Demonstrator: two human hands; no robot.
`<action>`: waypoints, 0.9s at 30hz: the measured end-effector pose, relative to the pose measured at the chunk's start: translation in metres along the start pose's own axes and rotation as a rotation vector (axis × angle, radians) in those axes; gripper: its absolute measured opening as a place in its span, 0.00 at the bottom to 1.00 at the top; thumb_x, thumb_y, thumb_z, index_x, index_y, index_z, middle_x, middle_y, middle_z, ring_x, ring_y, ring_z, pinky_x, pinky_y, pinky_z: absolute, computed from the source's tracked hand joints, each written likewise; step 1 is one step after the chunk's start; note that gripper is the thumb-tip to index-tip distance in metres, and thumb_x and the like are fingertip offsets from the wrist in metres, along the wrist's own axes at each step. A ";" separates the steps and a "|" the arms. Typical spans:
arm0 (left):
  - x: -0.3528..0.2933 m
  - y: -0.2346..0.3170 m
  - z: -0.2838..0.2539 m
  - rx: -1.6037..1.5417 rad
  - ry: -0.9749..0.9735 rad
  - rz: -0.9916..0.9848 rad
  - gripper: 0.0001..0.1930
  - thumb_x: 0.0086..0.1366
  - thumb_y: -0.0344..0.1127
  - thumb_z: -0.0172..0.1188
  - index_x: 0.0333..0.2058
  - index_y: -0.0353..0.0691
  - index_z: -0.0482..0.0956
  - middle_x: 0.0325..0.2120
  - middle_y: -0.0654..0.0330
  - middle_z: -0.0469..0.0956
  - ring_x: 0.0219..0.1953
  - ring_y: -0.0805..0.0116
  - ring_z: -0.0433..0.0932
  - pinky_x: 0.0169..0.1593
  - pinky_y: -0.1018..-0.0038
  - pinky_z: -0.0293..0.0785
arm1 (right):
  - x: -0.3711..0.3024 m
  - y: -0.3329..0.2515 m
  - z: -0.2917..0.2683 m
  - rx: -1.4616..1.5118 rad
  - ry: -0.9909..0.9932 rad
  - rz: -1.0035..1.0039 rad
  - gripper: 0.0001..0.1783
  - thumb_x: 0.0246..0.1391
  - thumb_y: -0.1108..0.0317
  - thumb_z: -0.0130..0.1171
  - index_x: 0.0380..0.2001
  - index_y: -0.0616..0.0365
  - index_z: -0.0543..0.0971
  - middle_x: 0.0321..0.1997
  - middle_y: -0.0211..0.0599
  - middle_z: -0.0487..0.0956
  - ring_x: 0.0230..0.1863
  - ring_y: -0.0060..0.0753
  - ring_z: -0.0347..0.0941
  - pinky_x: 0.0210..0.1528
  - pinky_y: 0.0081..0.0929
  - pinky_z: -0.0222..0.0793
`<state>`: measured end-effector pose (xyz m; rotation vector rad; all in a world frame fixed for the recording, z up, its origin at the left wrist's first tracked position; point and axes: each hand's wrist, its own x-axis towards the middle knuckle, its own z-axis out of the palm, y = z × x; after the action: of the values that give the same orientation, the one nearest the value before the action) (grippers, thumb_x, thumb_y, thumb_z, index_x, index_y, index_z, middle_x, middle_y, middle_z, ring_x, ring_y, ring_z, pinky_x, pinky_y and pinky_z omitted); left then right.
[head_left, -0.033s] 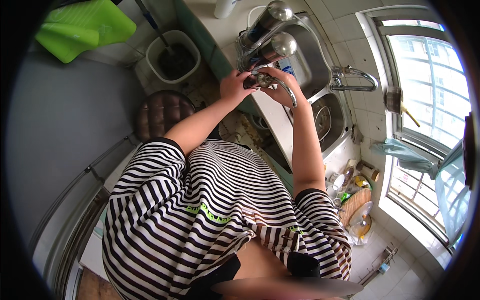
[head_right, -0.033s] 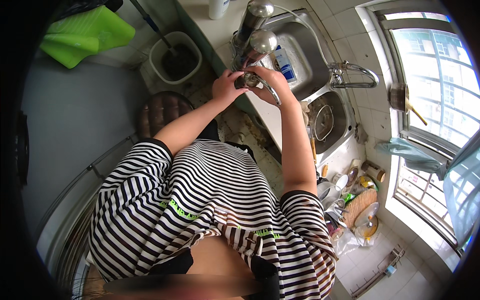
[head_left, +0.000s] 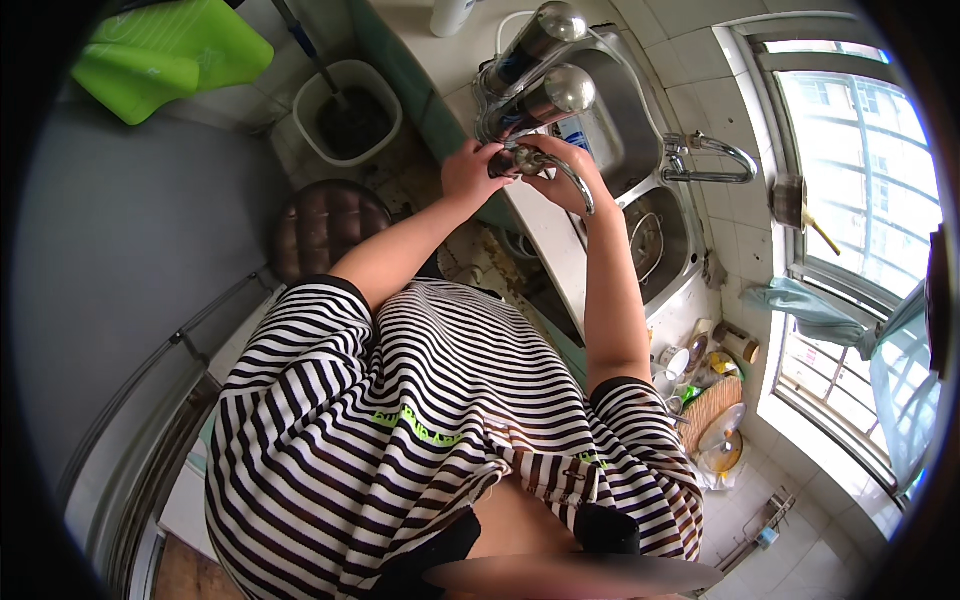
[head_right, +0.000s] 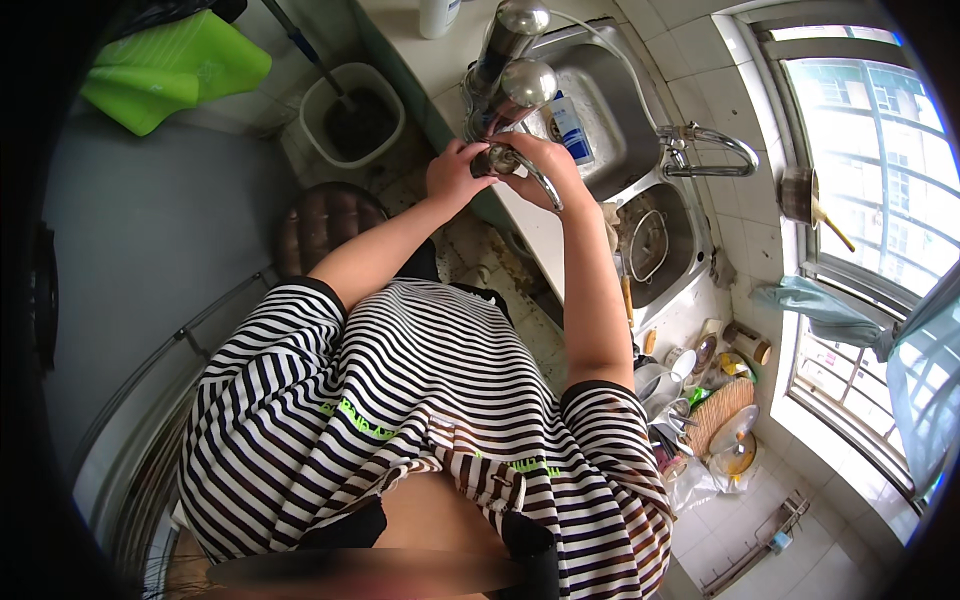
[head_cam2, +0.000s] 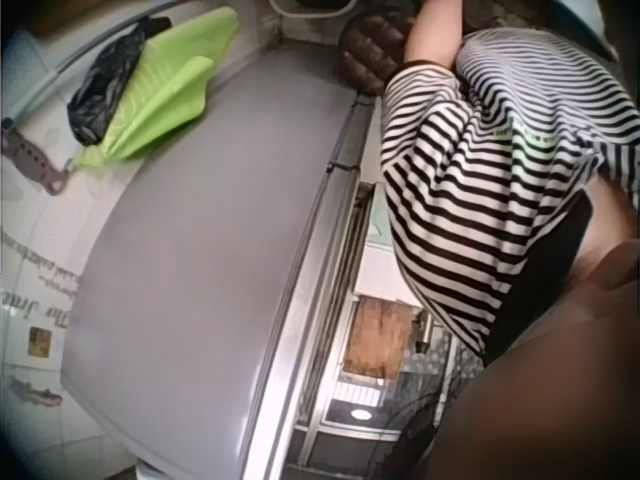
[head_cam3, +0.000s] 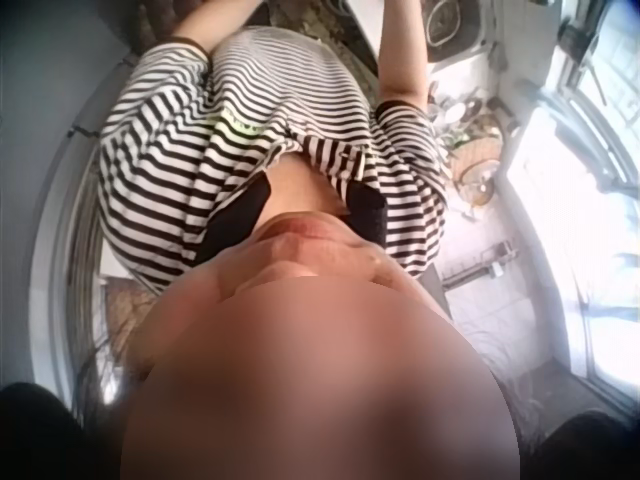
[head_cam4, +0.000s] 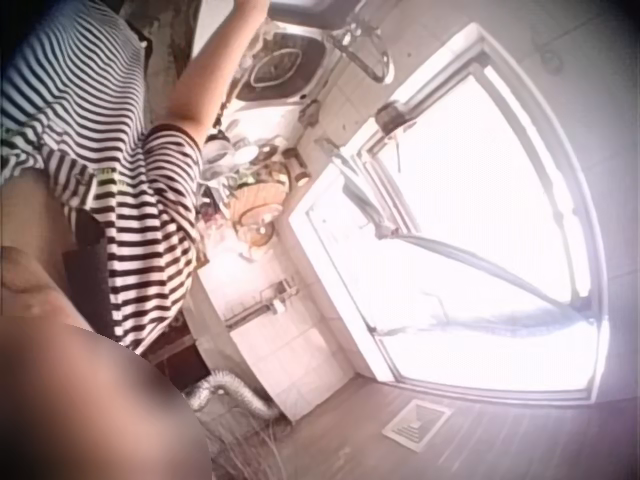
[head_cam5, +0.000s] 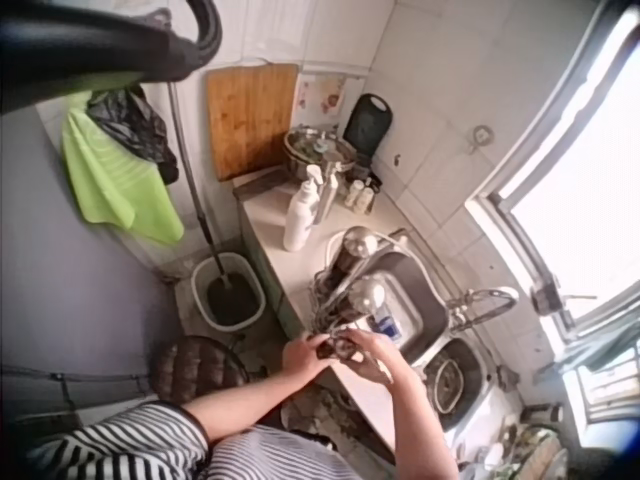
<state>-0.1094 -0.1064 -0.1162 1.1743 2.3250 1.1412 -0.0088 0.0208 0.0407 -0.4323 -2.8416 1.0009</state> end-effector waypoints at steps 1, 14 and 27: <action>-0.001 0.000 0.002 -0.017 0.013 0.000 0.30 0.41 0.46 0.76 0.46 0.55 0.78 0.39 0.60 0.74 0.39 0.53 0.79 0.39 0.60 0.76 | 0.000 -0.001 0.001 0.004 0.001 0.007 0.29 0.38 0.68 0.72 0.49 0.53 0.78 0.41 0.44 0.82 0.43 0.49 0.78 0.43 0.36 0.74; -0.003 -0.007 0.006 -0.032 0.049 0.013 0.31 0.40 0.48 0.77 0.45 0.52 0.77 0.39 0.59 0.75 0.38 0.53 0.79 0.38 0.58 0.76 | -0.012 -0.001 0.023 -0.033 0.214 0.187 0.27 0.33 0.61 0.76 0.40 0.56 0.79 0.37 0.44 0.83 0.37 0.47 0.81 0.39 0.35 0.76; -0.002 -0.004 0.004 -0.025 0.026 0.005 0.30 0.42 0.50 0.76 0.45 0.53 0.76 0.40 0.59 0.75 0.39 0.53 0.79 0.39 0.58 0.75 | -0.011 -0.011 0.018 -0.060 0.242 0.004 0.31 0.33 0.62 0.76 0.46 0.51 0.79 0.36 0.39 0.83 0.38 0.48 0.80 0.40 0.36 0.75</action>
<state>-0.1080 -0.1078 -0.1222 1.1638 2.3214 1.1911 -0.0042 -0.0014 0.0331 -0.5265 -2.6590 0.8045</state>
